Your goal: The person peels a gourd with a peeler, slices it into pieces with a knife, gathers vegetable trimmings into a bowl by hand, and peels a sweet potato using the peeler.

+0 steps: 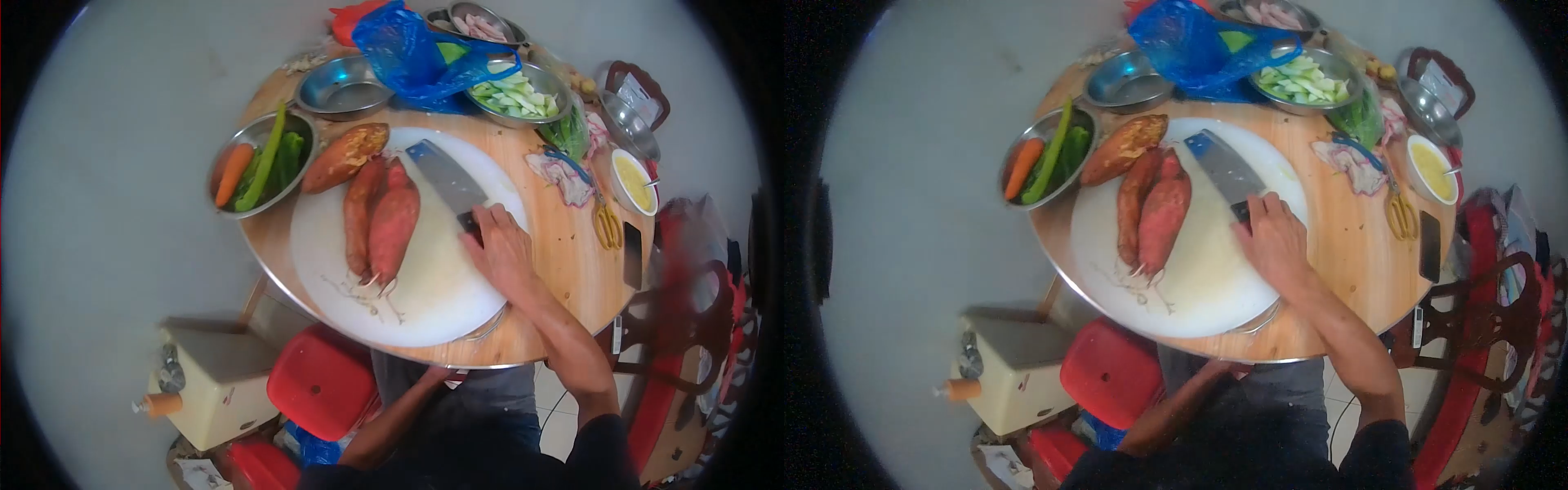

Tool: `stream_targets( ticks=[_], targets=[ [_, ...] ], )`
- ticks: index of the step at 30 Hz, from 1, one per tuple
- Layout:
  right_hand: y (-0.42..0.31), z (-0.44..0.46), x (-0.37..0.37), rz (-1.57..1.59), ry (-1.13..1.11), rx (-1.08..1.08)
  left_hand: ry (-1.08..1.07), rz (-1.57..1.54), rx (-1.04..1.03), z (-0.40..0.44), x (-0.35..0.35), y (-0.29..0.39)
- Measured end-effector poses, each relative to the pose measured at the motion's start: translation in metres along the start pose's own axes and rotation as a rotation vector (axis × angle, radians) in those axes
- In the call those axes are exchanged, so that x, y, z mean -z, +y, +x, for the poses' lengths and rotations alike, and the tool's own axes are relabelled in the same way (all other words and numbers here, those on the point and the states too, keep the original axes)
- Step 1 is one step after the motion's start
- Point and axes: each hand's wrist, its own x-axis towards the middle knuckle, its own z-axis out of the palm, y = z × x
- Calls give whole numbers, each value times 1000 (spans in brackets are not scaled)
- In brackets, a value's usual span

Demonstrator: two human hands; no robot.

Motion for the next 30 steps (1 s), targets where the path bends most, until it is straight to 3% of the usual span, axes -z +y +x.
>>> stream_targets(
  ticks=[2,6,8,11,15,17,18,20,22,24,28,30],
  targets=[
    [4,8,-3,-21,-25,-6,-236,-195,725,41,113,157],
    [37,-1,1,-12,35,-49,-130,-504,790,16,188,252],
    [61,-12,4,-43,88,-53,54,-353,432,1,205,281],
    [88,-36,17,-23,157,-78,136,-511,539,17,249,347],
    [118,-64,38,29,165,-187,353,147,381,81,301,404],
    [143,-78,36,-30,189,-171,503,422,68,130,313,375],
    [153,-82,39,-39,215,-188,488,417,40,157,318,371],
    [165,-88,44,-43,221,-83,407,794,101,206,322,367],
    [177,-87,57,-65,215,-70,331,848,154,238,323,339],
    [195,-80,64,-42,48,-80,254,909,222,262,324,323],
    [202,-31,87,73,62,-136,192,1040,324,287,330,311],
    [225,7,74,-56,249,-60,158,985,448,289,330,321]
  ],
)
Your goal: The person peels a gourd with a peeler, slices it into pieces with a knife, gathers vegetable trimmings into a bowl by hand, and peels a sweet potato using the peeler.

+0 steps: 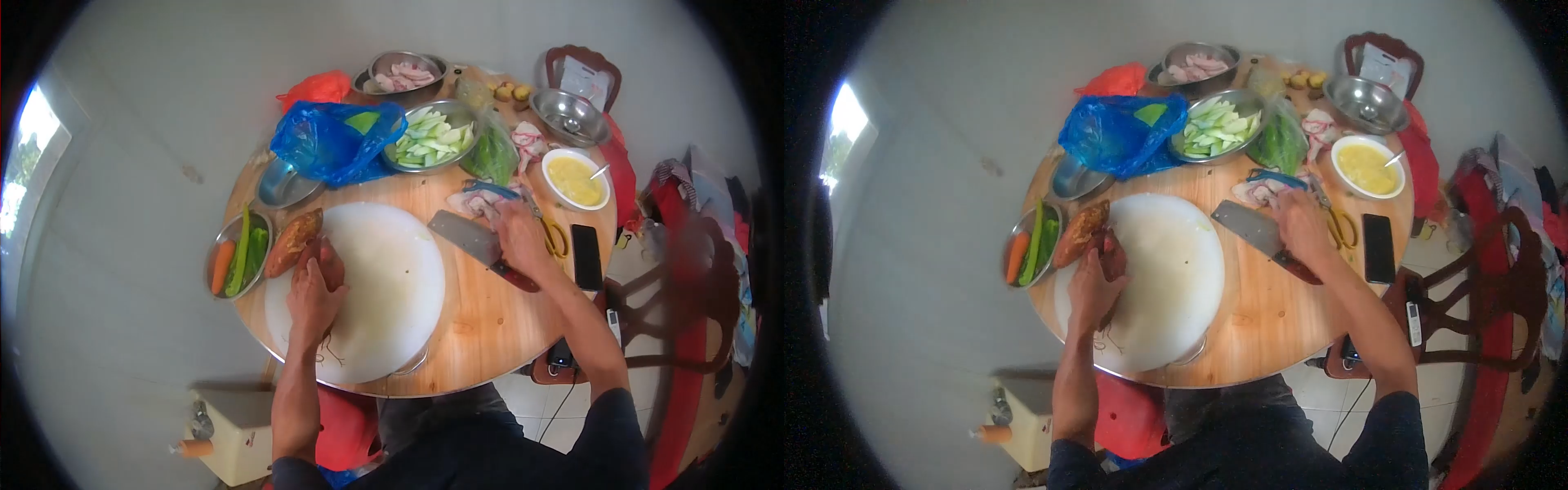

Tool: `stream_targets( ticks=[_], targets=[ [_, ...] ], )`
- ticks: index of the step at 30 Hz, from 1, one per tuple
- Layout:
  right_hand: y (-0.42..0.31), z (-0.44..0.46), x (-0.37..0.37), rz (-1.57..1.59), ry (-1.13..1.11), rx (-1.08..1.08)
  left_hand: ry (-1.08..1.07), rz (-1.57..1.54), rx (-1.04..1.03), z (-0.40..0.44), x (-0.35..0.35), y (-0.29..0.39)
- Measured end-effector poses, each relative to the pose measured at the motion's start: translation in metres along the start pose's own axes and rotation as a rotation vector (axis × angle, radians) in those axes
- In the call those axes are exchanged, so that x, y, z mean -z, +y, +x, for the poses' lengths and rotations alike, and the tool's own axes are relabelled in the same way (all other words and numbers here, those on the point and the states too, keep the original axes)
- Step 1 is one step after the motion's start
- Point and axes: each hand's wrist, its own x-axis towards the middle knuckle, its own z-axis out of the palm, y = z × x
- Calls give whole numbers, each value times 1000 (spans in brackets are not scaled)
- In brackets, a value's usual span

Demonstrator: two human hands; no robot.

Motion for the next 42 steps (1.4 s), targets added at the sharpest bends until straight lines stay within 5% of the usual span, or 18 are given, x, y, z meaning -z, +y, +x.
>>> stream_targets(
  ticks=[4,6,7,10,14,17,22,27,33,42],
  targets=[
    [39,59,-50,-152,-79,66,-31,-205,164,-6,20,2],
    [45,75,-58,-241,-290,-96,-74,-922,123,-10,24,-3],
    [47,78,-58,-232,-309,-55,-51,-928,163,-13,22,-4],
    [62,85,-56,-227,-215,93,-245,-1810,75,-19,11,3],
    [71,84,-56,-241,-188,164,-220,-2100,58,-32,4,43],
    [22,67,-16,-105,-106,120,-187,-2344,240,-43,-13,52],
    [-96,-5,10,600,-242,-174,-209,-2368,350,-48,-46,50],
    [-176,-52,36,880,-566,-352,-241,-2318,301,-56,-50,50],
    [-209,-81,23,862,-593,-374,44,-2215,155,-64,-52,50],
    [-232,-92,19,1130,-752,-450,391,-2121,310,-86,-25,57]
  ],
)
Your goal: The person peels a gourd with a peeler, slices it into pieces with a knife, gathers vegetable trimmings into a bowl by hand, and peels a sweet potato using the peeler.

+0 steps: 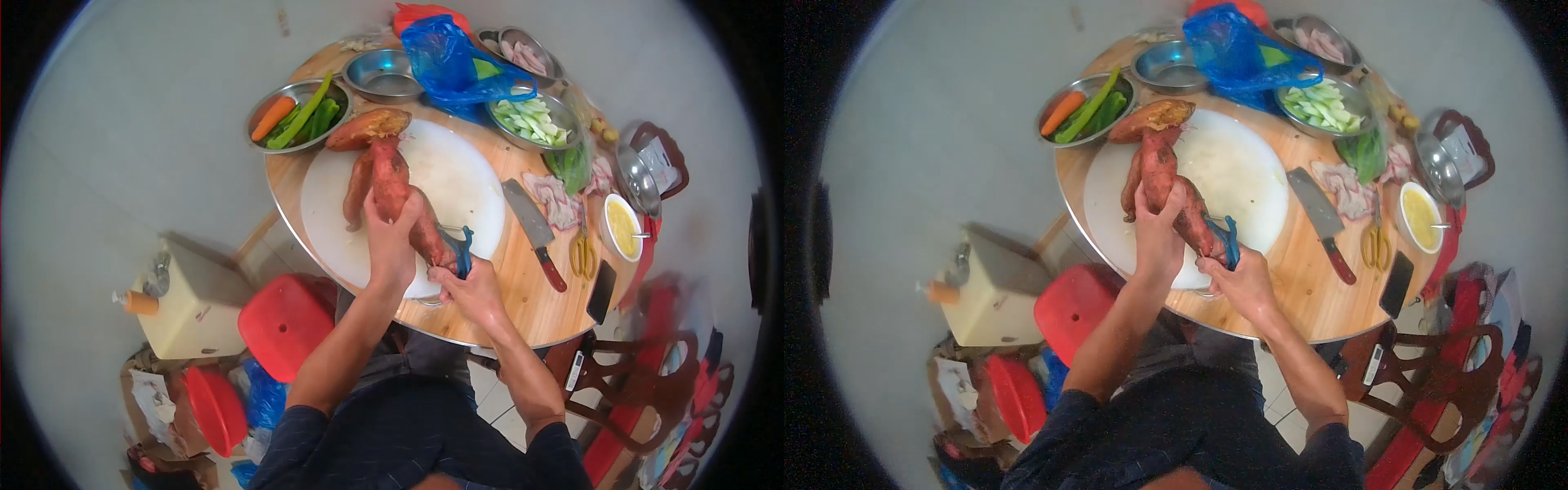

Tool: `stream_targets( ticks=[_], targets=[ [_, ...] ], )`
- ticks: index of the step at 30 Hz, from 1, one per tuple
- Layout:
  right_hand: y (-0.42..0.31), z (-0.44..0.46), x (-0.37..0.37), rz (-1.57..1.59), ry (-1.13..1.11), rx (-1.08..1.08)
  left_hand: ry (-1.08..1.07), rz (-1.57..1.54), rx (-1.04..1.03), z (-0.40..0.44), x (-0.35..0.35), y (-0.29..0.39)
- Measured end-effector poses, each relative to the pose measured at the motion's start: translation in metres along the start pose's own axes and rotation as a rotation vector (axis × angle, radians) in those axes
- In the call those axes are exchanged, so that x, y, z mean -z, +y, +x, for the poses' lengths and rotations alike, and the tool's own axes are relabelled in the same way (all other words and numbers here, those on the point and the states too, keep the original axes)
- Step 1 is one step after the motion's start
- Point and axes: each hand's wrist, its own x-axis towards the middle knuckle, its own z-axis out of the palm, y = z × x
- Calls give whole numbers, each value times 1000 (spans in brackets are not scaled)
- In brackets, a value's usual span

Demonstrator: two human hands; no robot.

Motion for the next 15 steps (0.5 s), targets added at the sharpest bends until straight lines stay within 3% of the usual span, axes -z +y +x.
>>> stream_targets(
  ticks=[3,5,6,7,9,11,13,15],
  targets=[
    [14,-3,-8,-60,73,42,93,133,-163,-4,-4,1],
    [24,-4,-9,-100,131,76,164,397,-249,-9,-14,9],
    [27,-5,-5,-240,122,221,163,398,-249,-7,-12,8],
    [28,-6,-1,-379,113,366,94,401,-237,-3,-8,7],
    [28,-5,8,-419,87,431,20,404,-223,1,-8,7],
    [24,-7,13,-460,66,494,-73,211,-37,1,-13,8],
    [12,-11,18,-529,66,680,-109,208,27,2,-14,5],
    [3,-18,31,-580,37,625,-143,208,97,6,-12,4]
  ],
)
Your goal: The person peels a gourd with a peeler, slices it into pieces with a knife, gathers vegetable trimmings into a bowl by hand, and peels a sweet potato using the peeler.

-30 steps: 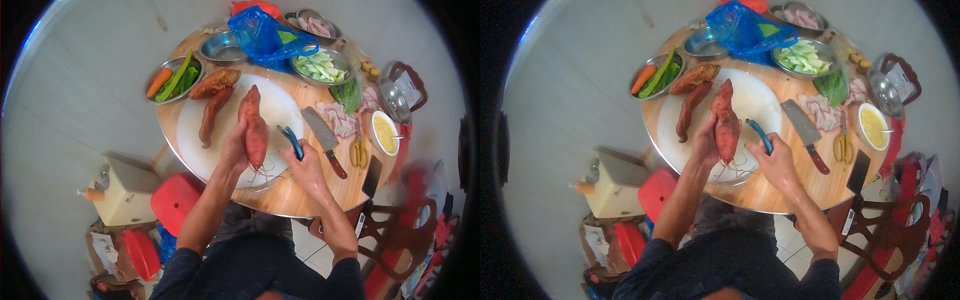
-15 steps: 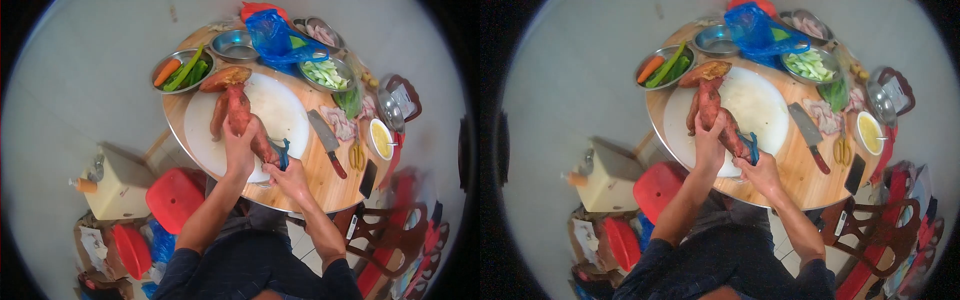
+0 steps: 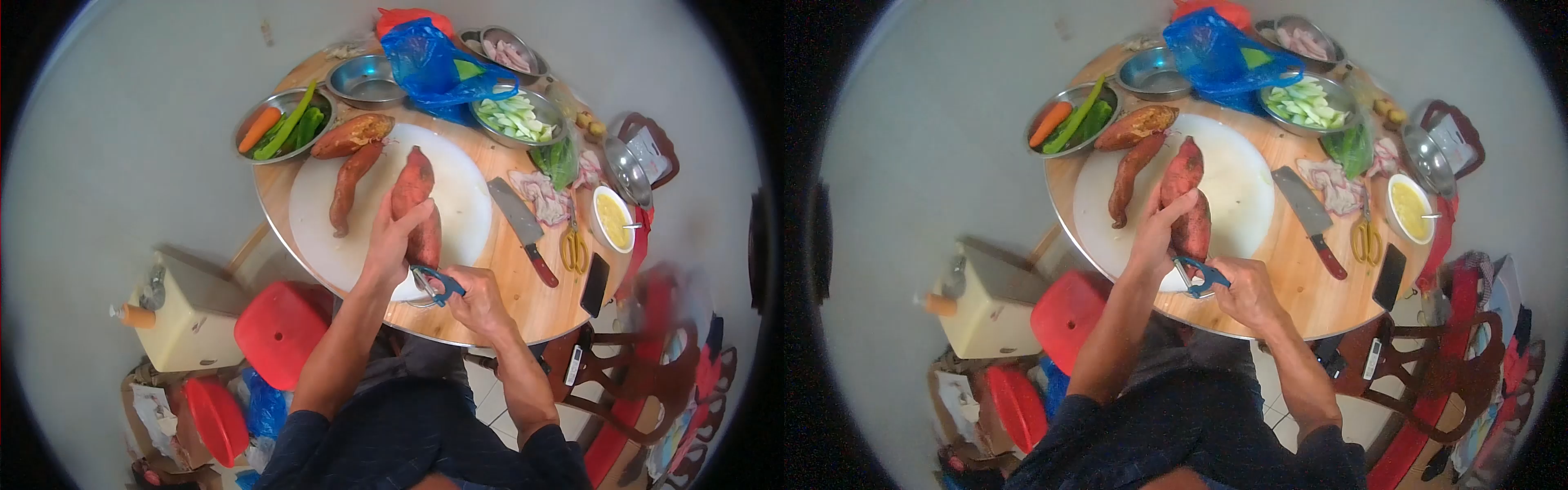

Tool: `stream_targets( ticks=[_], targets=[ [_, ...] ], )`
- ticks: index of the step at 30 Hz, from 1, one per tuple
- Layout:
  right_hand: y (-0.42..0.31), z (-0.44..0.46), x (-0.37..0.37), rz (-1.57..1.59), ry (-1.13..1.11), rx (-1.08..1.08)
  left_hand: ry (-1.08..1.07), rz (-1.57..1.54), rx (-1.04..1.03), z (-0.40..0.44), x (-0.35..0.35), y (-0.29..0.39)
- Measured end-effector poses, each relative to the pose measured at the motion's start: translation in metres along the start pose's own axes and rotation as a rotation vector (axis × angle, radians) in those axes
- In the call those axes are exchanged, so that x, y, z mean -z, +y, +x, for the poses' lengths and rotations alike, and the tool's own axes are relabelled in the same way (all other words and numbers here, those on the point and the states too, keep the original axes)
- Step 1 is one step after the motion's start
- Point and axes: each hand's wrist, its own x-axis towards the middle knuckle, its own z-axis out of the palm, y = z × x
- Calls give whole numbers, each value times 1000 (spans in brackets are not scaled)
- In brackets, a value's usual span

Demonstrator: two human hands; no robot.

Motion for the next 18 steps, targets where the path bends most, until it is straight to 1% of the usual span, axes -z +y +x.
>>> stream_targets(
  ticks=[1,2,3,4,5,6,7,8,9,10,11,12,13,14,15,16,17,18],
  targets=[
    [2,-3,7,-26,-71,-37,-100,-26,116,1,3,1],
    [9,-4,17,-26,-71,-40,-196,-52,228,2,6,1],
    [20,-2,29,74,20,-196,-193,-51,228,2,8,-1],
    [29,-1,39,176,111,-348,-222,-92,283,2,11,-1],
    [36,-1,46,182,107,-348,-247,-133,341,1,14,-2],
    [34,0,52,307,164,-440,-162,-147,363,-2,10,1],
    [29,0,57,428,226,-532,-159,-146,369,1,12,-3],
    [19,-5,48,538,273,-646,-141,-200,328,6,14,-11],
    [11,-7,33,534,281,-648,-125,-253,289,10,13,-16],
    [5,-10,17,625,280,-651,-60,-257,268,7,3,-15],
    [3,-13,3,719,278,-652,-64,-254,274,9,2,-20],
    [5,-13,-9,723,285,-655,-66,-344,274,12,4,-28],
    [8,-14,-21,669,250,-562,-66,-434,274,13,3,-30],
    [9,-15,-28,615,216,-469,-69,-428,280,12,2,-33],
    [7,-16,-31,618,222,-470,-39,-472,258,10,-2,-33],
    [5,-17,-33,607,197,-515,-8,-517,233,9,-5,-33],
    [4,-16,-32,593,169,-559,-9,-517,233,9,-8,-35],
    [2,-14,-30,593,168,-557,16,-537,241,9,-9,-36]
  ],
)
